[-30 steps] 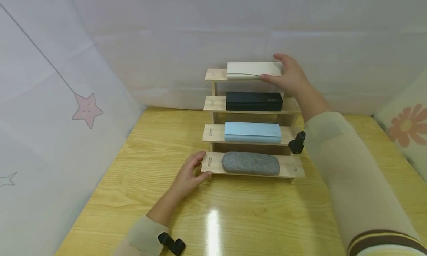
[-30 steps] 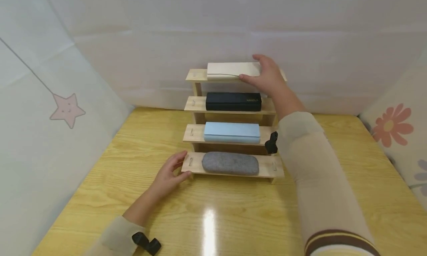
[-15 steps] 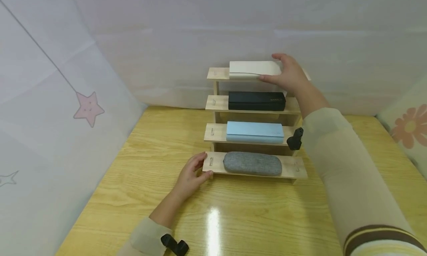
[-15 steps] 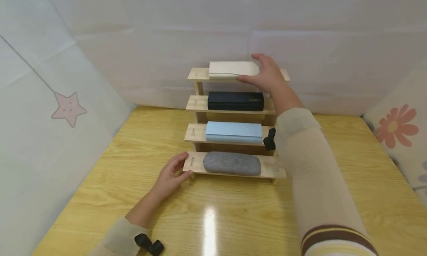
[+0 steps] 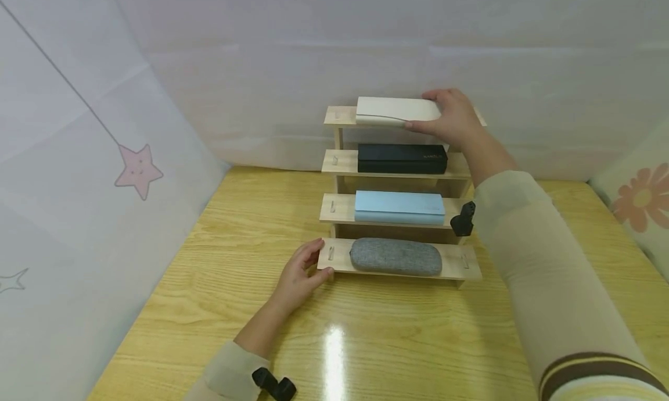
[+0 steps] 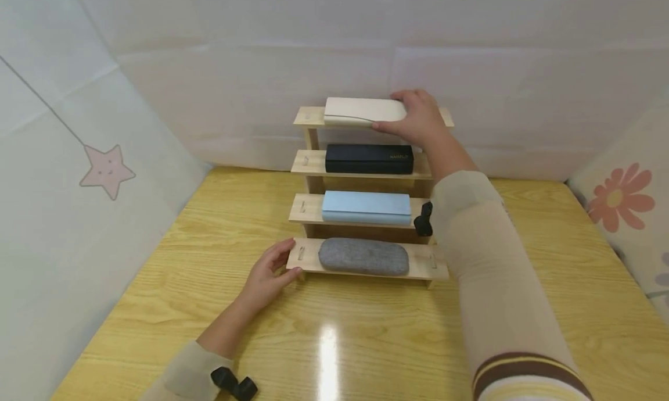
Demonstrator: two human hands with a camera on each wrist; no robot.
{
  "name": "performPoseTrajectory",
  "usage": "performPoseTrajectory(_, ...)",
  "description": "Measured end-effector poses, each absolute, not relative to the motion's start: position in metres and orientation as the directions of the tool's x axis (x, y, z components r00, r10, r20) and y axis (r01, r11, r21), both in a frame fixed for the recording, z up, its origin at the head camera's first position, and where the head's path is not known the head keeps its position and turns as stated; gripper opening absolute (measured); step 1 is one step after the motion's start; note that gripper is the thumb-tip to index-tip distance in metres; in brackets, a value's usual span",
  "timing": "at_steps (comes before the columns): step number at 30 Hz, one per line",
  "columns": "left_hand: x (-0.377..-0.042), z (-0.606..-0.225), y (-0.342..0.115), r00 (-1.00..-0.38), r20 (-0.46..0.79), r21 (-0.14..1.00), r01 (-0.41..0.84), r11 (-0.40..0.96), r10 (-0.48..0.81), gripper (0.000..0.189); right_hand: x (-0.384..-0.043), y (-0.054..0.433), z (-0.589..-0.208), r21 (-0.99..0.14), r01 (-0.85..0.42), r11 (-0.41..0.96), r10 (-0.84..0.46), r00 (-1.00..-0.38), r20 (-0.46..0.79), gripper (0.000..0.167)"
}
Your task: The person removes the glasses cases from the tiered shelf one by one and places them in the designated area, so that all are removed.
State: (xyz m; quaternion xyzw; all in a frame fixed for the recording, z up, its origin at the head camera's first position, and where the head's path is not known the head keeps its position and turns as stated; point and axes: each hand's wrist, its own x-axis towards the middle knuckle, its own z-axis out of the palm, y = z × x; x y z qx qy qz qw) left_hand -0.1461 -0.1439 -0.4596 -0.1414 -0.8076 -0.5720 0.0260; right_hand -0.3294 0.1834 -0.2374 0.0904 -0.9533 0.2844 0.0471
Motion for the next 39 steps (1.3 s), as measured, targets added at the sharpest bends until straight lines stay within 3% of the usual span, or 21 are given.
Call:
performPoseTrajectory(21,-0.146,-0.461,-0.14,-0.954,0.235,0.901,0.285,0.326,0.185,0.062,-0.318,0.193,-0.238,-0.623,-0.182,0.761,-0.04,-0.971,0.234,0.082)
performPoseTrajectory(39,-0.149,-0.464,-0.138,-0.97,0.204,0.903,0.239,0.357,0.134,0.058,-0.296,0.24,-0.225,-0.633,-0.163,0.757,0.017,-0.963,0.269,0.082)
